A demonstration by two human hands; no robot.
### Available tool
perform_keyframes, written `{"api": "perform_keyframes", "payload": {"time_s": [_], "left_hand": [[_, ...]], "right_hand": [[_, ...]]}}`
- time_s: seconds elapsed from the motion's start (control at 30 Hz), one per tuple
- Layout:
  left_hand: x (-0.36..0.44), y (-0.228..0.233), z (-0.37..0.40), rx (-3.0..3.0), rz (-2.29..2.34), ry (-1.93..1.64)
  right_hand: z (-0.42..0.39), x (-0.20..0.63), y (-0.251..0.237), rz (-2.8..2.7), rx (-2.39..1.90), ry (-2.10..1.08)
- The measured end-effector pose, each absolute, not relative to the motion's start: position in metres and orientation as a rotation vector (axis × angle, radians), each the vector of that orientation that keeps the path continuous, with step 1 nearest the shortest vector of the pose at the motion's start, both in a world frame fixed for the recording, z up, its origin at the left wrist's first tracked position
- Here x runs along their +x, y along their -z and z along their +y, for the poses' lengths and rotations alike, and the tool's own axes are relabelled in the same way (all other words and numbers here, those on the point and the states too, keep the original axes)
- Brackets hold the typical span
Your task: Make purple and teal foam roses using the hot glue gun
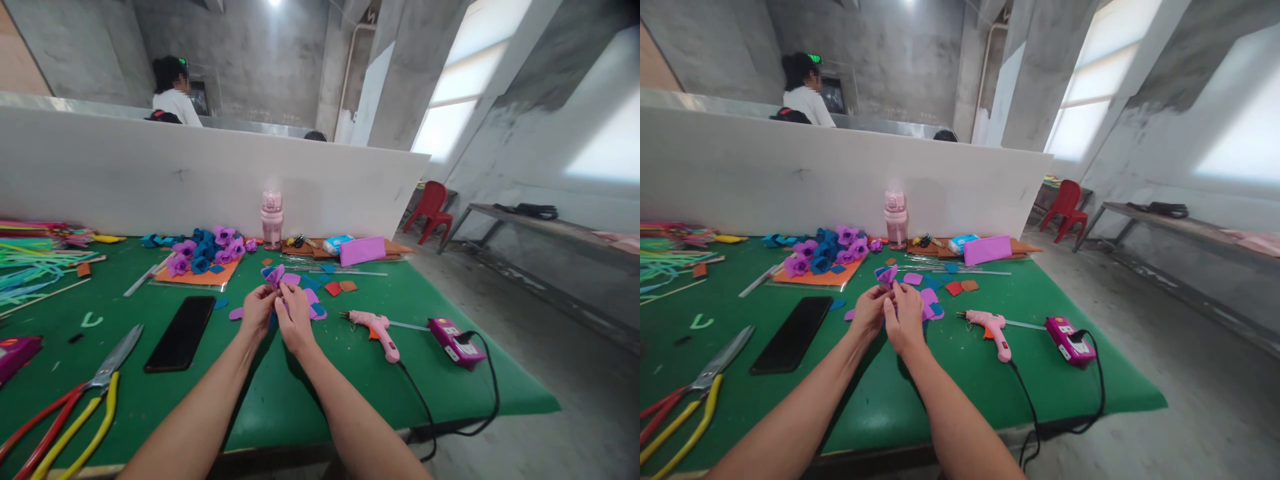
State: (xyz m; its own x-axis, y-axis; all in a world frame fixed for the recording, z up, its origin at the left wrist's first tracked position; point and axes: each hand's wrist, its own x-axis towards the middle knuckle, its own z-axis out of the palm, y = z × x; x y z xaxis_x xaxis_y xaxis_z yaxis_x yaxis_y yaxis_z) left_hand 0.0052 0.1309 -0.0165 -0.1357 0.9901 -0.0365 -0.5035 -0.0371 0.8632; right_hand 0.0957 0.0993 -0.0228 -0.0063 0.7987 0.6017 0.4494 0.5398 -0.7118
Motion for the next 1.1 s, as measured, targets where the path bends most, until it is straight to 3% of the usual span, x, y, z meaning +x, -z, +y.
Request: {"api": "perform_keyframes", "payload": {"time_s": [0.37, 0.93, 1.1], "left_hand": [[0.006, 0.009, 0.127, 0.762, 0.839, -1.426], [0.011, 0.009, 0.122, 0.928, 0.777, -1.364], [0.009, 0.009, 0.123, 0.942, 0.754, -1.332]], "right_hand": [[0.114, 0.113, 0.013, -1.229, -1.032, -0.614], [0.115, 0.111, 0.009, -1.224, -1.124, -0.72], [0.118, 0.11, 0.011, -1.074, -0.993, -0.985]]}}
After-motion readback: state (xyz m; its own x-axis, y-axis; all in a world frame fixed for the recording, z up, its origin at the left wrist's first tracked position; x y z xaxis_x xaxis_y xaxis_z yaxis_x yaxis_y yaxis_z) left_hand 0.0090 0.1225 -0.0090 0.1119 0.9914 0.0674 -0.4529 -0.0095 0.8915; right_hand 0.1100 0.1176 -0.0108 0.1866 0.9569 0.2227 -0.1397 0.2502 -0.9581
